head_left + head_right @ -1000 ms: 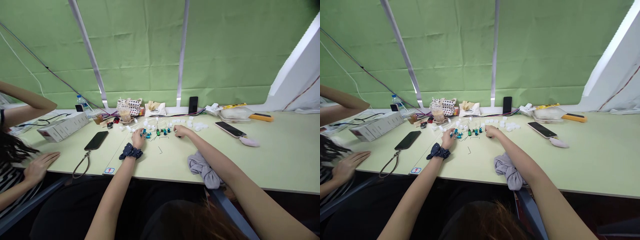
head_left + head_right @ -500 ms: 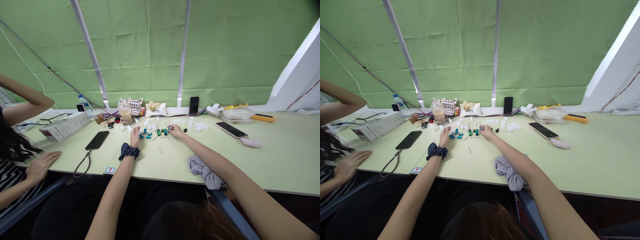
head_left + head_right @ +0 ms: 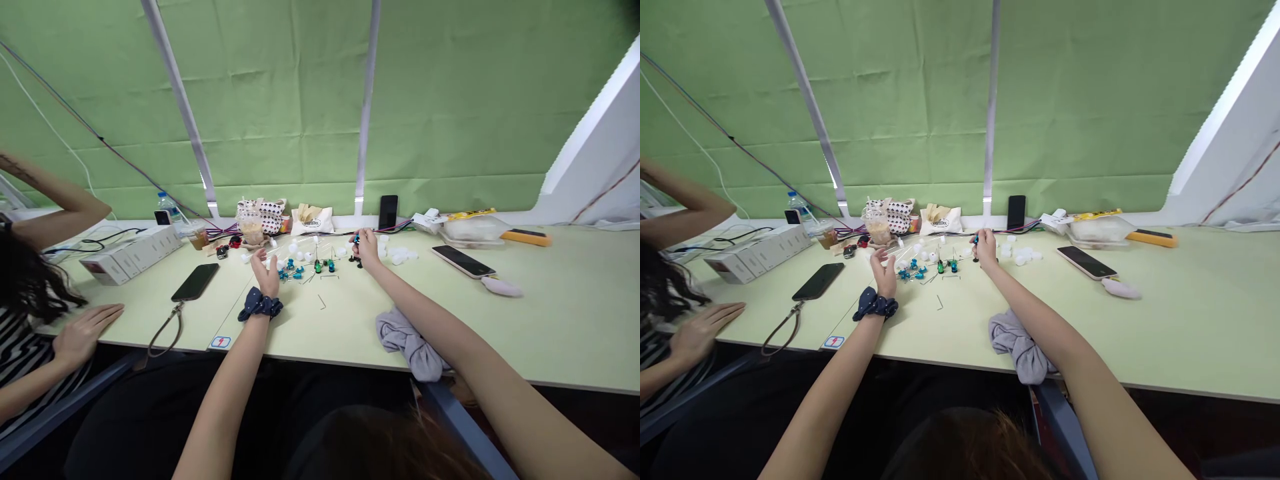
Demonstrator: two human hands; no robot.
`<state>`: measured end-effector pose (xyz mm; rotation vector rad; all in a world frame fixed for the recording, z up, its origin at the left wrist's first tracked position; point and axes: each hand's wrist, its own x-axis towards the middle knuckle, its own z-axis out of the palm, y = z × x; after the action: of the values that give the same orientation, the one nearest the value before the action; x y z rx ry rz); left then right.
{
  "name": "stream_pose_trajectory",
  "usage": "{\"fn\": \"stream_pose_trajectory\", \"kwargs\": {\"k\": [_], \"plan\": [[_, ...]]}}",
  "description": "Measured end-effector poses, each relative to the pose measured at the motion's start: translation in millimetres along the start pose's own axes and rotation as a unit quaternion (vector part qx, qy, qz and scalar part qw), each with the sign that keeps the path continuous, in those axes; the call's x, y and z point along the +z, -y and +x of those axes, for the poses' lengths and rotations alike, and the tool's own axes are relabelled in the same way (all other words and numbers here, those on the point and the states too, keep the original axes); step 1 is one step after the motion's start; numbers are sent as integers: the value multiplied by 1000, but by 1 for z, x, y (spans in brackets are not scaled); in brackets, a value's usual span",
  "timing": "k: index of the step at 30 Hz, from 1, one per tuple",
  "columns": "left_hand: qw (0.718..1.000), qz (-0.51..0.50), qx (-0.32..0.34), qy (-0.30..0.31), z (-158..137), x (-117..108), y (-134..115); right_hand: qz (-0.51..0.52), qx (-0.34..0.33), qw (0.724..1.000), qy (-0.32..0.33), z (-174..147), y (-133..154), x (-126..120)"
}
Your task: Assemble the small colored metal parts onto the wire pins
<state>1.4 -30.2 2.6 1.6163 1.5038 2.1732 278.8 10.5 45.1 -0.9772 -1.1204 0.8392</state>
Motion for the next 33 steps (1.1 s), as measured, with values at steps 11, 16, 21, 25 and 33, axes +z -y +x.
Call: {"fn": "stream_pose_trajectory", "kwargs": {"k": [11,16,21,25,33], "plan": [[894,173,317,265,-33,10,-50,-303,75,831,459,-47,20,26],[822,245,307,412,-41,20,-50,-182,112,837,503,-51,6,29],[796,349,212,446,-40,22,-42,-37,176,864,470,-48,3,28],[805,382,149,429,-39,22,-38,14,156,906,393,-49,0,29],[875,213,135,413,-45,28,-32,-81,126,940,305,-59,-16,39]]}}
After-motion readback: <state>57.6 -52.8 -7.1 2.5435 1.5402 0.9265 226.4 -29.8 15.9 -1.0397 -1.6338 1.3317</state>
